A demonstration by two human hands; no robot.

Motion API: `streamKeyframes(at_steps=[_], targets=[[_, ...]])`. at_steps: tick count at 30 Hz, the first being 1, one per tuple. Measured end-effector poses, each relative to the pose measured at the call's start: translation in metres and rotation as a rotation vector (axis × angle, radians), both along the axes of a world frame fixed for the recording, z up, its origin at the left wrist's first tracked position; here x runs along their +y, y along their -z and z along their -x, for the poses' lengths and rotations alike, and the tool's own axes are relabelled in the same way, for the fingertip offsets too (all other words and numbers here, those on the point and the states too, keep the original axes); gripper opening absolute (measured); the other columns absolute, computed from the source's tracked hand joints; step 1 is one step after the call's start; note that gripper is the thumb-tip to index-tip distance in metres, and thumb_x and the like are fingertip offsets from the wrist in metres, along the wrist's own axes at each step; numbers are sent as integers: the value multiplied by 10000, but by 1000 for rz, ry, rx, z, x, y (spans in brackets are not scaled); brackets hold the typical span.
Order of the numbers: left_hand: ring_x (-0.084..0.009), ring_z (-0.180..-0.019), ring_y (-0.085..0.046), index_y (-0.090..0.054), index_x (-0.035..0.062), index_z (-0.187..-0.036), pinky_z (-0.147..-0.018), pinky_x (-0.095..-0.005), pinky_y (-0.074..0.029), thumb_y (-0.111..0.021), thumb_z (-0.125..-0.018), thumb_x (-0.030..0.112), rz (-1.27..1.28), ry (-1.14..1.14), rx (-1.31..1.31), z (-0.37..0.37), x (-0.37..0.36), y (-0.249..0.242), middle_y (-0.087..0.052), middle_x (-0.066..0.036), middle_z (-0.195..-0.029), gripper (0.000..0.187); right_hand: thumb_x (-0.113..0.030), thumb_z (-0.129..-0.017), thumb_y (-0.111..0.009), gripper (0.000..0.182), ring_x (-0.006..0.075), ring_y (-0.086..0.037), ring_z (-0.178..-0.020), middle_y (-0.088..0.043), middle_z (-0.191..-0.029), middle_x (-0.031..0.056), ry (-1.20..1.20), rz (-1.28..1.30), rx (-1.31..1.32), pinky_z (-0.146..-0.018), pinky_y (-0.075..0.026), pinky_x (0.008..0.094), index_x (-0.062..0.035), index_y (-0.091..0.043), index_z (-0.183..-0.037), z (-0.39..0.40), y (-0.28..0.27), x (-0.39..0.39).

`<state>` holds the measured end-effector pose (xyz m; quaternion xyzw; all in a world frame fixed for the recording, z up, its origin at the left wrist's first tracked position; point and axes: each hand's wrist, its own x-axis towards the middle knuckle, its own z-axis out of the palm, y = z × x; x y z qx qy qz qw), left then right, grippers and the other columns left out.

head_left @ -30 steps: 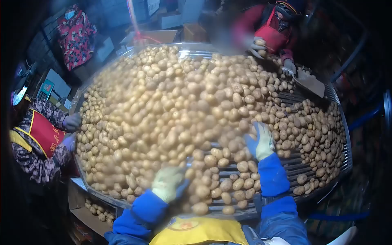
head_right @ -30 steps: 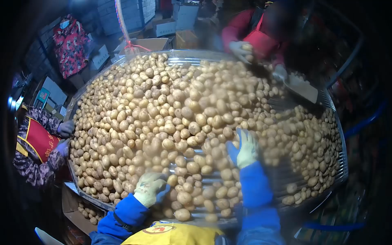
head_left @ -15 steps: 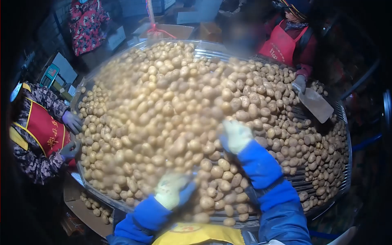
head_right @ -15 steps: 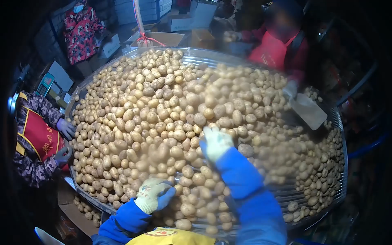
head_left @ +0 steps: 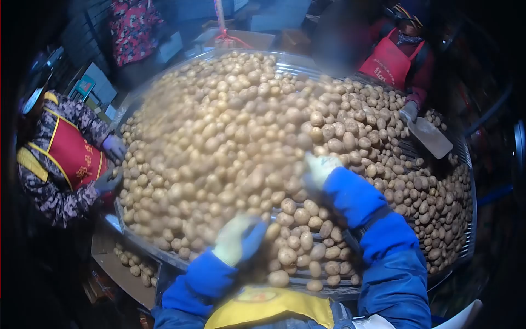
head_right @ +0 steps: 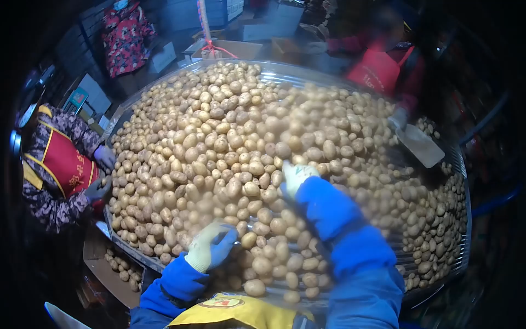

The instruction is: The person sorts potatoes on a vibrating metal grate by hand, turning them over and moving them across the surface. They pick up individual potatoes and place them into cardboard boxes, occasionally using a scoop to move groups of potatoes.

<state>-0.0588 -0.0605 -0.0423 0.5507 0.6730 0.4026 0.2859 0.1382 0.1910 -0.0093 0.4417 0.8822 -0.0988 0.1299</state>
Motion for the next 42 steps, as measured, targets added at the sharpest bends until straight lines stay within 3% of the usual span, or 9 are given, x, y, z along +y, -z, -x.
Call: streamKeyframes(at_steps=[10, 12, 16, 21, 27, 29, 31, 37, 42], targets=[[-169, -907, -716, -794, 55, -1110, -813, -344, -582, -734, -1033, 298, 162, -18, -194, -3, -33, -25, -766, -73, -1012, 261, -543, -958, -649, 537, 347, -642, -1321, -645, -1466, 163, 121, -20, -260, -1118, -508, 459, -215, -719, -1377, 17, 6, 12], [-148, -923, -707, -778, 38, -1157, -820, -333, -579, -731, -1041, 303, 168, -56, -342, 3, -40, 5, -761, -62, -1015, 294, -575, -913, -682, 595, 343, -687, -1255, -706, -1378, 176, 154, 170, -141, -1080, -523, 465, -160, -742, -1336, -19, 72, 51], [-143, -959, -684, -743, 44, -1227, -832, -331, -582, -712, -1055, 354, 415, -61, -686, 19, -32, -21, -739, -28, -1052, 356, -576, -900, -700, 606, 374, -713, -1199, -746, -1297, 191, 122, 214, -130, -1031, -550, 482, -115, -747, -1291, -19, 4, 0], [-206, -955, -693, -630, 107, -1428, -847, -371, -597, -656, -1076, 438, 489, -241, -1364, 2, 5, -67, -721, -39, -1167, 484, -610, -889, -735, 697, 401, -680, -1237, -695, -1353, 220, 44, 148, 211, -1067, -530, 463, -222, -643, -1461, -15, -23, -81], [-357, -1296, -664, -484, 128, -1582, -946, -508, -629, -527, -1104, 553, 524, 162, -1739, 13, 20, 14, -601, -148, -1522, 641, -570, -880, -787, 725, 375, -703, -1151, -726, -1272, 211, 354, 294, 626, -1009, -553, 458, -77, -669, -1398, 16, -21, -25], [-385, -1269, -672, -494, 120, -1566, -945, -526, -631, -536, -1098, 557, 479, 121, -1669, 17, 16, 13, -610, -155, -1506, 642, -535, -878, -790, 755, 383, -672, -1201, -701, -1317, 211, 222, -121, 697, -1029, -538, 468, -101, -610, -1468, -1, 32, 46], [-421, -1239, -678, -506, 105, -1541, -933, -555, -635, -555, -1086, 569, 464, 71, -1718, 22, 14, 20, -618, -162, -1487, 652, -485, -851, -813, 779, 391, -638, -1248, -659, -1382, 199, 181, -415, 263, -1045, -525, 476, -147, -560, -1506, 4, 11, 71], [-390, -1032, -740, -629, 58, -1356, -785, -552, -639, -620, -1049, 586, 457, -112, -1728, 22, 16, -3, -714, -180, -1274, 611, -473, -839, -797, 737, 412, -627, -1256, -647, -1417, 172, 115, -87, 195, -1108, -493, 511, -209, -583, -1493, -4, 3, 119], [-329, -938, -749, -685, 39, -1199, -729, -480, -622, -643, -1046, 549, 511, -256, -1716, 22, 11, -9, -757, -145, -1090, 534, -420, -847, -746, 616, 402, -661, -1225, -720, -1254, 211, 103, -119, -69, -1044, -541, 505, -92, -620, -1353, -5, 4, 93]])
